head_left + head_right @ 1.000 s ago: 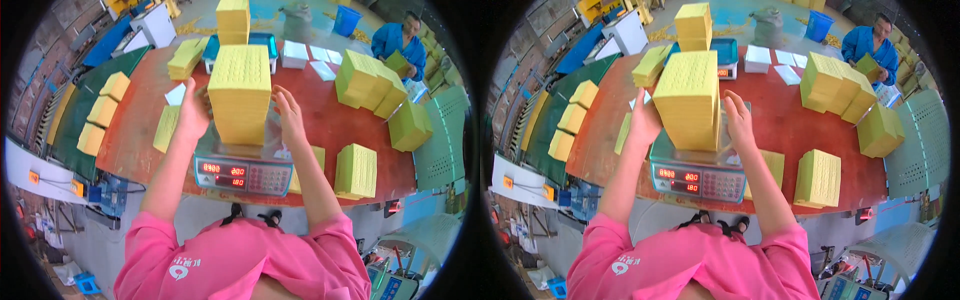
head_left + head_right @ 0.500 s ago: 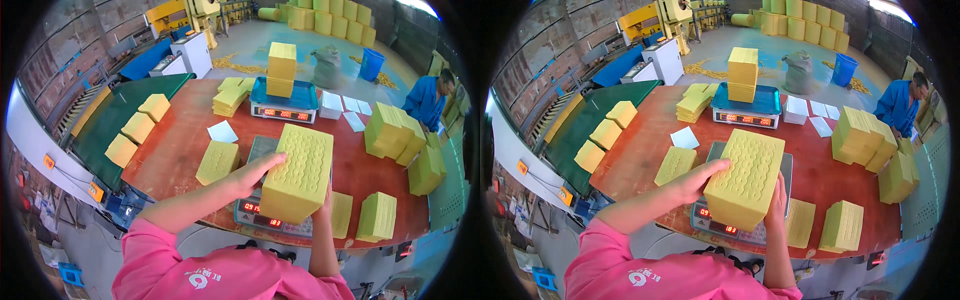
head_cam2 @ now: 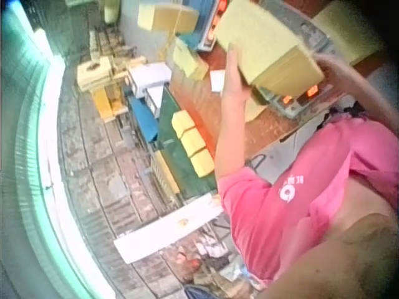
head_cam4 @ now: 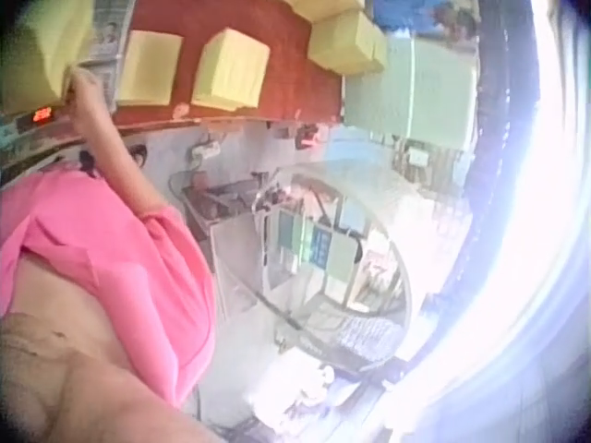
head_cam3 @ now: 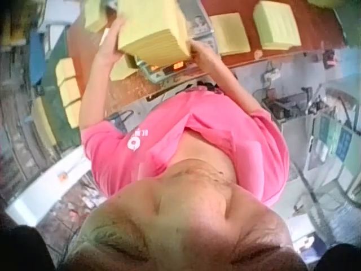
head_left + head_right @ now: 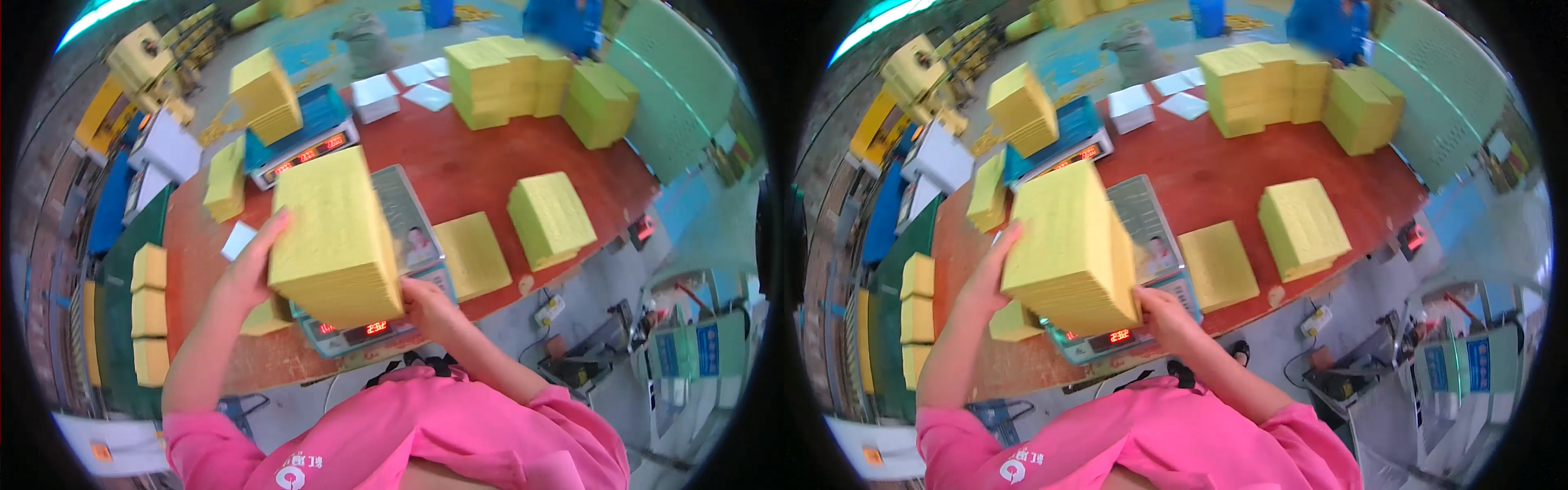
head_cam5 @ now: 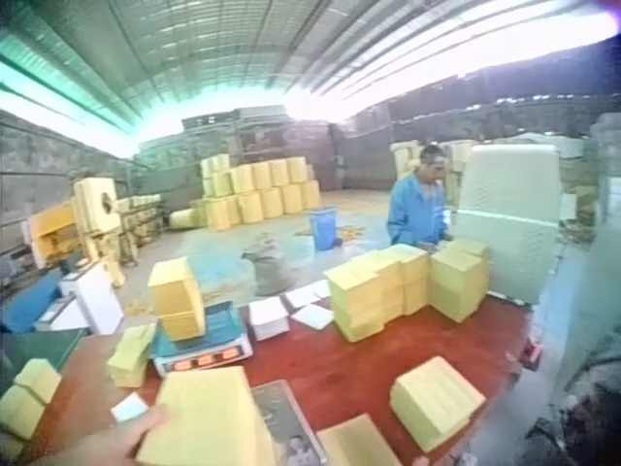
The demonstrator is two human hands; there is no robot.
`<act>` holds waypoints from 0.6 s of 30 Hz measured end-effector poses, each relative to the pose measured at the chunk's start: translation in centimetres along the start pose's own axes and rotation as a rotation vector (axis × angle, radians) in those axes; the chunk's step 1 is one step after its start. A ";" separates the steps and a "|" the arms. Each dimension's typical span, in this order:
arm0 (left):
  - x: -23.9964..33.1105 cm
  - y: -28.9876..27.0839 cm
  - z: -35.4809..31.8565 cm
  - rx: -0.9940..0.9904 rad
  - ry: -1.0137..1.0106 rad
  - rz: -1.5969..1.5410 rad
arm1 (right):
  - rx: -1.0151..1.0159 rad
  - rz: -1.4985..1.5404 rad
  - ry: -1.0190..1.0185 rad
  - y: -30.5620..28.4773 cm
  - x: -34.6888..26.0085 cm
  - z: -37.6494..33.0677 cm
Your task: Weighing bundles of yellow paper on a digital scale and adjusting sheets to reach a target weight.
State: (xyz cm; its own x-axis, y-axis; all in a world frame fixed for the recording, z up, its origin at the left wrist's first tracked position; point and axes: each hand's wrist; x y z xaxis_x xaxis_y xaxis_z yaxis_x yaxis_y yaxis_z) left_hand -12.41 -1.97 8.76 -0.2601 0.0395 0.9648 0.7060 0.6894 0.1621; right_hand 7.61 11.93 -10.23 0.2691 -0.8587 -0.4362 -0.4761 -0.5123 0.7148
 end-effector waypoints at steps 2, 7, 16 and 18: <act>-0.2 -0.1 0.0 0.013 -0.043 -0.006 | -0.078 0.054 -0.011 -0.3 -0.3 0.0; -1.3 2.4 -1.6 0.034 0.037 -0.100 | -0.038 -0.216 -0.153 0.5 -6.4 -11.4; -1.9 29.8 7.4 -0.371 0.319 -0.265 | 0.480 -0.405 -0.803 -11.5 -21.8 -27.8; -4.4 35.5 11.4 -0.408 0.372 -0.251 | 0.557 -0.478 -0.890 -14.8 -25.1 -29.8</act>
State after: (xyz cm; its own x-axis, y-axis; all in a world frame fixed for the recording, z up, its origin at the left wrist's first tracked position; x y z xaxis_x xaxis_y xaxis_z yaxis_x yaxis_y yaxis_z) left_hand 6.31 30.62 7.87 -0.2559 -0.3950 0.8823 0.8677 0.3085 0.3898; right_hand 32.89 40.63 6.45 -0.0586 -0.1501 -0.9869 -0.8477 -0.5147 0.1286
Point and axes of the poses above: each hand's wrist, its own z-axis towards the middle knuckle, its own y-axis out of the palm, x = y × z, and after that the axes turned 13 degrees about y, right-handed
